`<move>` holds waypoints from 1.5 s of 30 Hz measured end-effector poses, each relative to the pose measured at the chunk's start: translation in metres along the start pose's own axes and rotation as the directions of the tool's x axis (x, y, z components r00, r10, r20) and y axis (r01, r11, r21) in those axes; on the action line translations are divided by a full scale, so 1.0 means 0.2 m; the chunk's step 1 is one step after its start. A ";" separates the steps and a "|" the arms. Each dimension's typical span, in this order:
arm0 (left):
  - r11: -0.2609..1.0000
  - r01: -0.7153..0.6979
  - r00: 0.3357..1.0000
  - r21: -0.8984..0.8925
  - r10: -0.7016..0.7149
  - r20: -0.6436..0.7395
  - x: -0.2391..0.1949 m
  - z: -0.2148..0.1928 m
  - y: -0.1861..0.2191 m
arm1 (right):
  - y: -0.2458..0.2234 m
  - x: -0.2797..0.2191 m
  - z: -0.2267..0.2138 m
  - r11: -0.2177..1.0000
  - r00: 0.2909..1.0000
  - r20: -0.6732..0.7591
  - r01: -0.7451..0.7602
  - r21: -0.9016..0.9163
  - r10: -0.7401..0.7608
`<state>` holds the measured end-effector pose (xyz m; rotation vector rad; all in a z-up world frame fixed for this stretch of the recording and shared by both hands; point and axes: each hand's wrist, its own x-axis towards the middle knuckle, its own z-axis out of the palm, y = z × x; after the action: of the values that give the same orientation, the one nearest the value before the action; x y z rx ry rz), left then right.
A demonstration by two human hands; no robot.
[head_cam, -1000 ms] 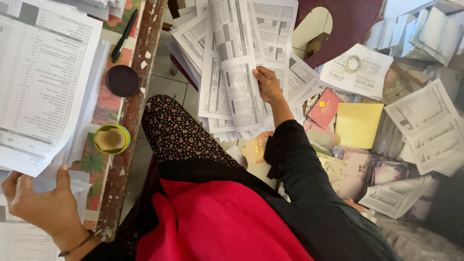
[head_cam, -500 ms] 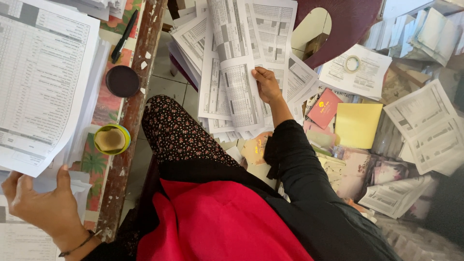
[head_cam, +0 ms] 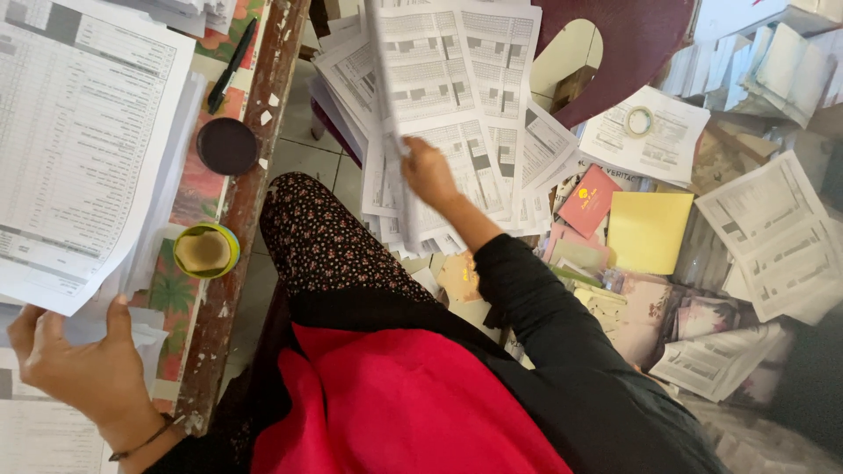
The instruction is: The person sits at a table and sorts through a large stack of printed papers. They pick up sheets, flip through them, and place them into separate piles on the table.
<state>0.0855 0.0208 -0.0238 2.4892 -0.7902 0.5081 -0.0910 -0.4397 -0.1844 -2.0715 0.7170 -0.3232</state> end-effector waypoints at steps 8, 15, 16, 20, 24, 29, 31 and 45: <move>0.997 0.003 1.000 -0.081 -0.004 -0.009 0.04 -0.03 0.07 | 0.04 -0.17 0.35 0.530 0.902 0.421 0.404 -0.745 -0.096; 0.997 0.049 0.998 -0.067 -0.051 -0.025 0.06 -0.01 0.07 | 0.28 -0.13 0.04 0.626 0.940 0.337 0.289 -0.725 -0.043; 0.997 0.043 0.998 -0.071 -0.046 -0.033 0.05 0.00 0.05 | 0.42 -0.13 0.07 0.487 0.924 0.359 0.375 -0.789 -0.131; 0.996 0.080 0.996 -0.050 -0.081 -0.032 0.02 0.05 -0.04 | 0.52 -0.10 0.16 0.520 0.892 0.361 0.179 -0.835 0.273; 0.978 0.174 0.976 -0.119 -0.187 -0.114 0.05 0.05 0.03 | 0.03 -0.06 0.25 0.612 0.942 0.330 0.232 -0.756 0.051; 0.967 0.221 0.970 -0.127 -0.231 -0.072 0.03 0.08 0.01 | -0.85 -0.19 0.50 0.398 0.485 0.245 0.856 -0.331 -0.839; 0.965 0.227 0.968 -0.129 -0.238 -0.078 0.05 0.04 0.06 | -0.99 -0.27 0.61 0.376 0.460 0.338 0.881 -0.286 -0.821; 0.958 0.223 0.966 -0.180 -0.242 -0.094 0.01 0.11 0.01 | -1.24 -0.05 0.74 0.365 0.385 0.032 0.896 -0.253 -0.922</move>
<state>0.0893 0.0066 -0.0398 2.3330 -0.4658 0.4753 0.0624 -0.2260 -0.0642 -2.5189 -0.5130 -1.0408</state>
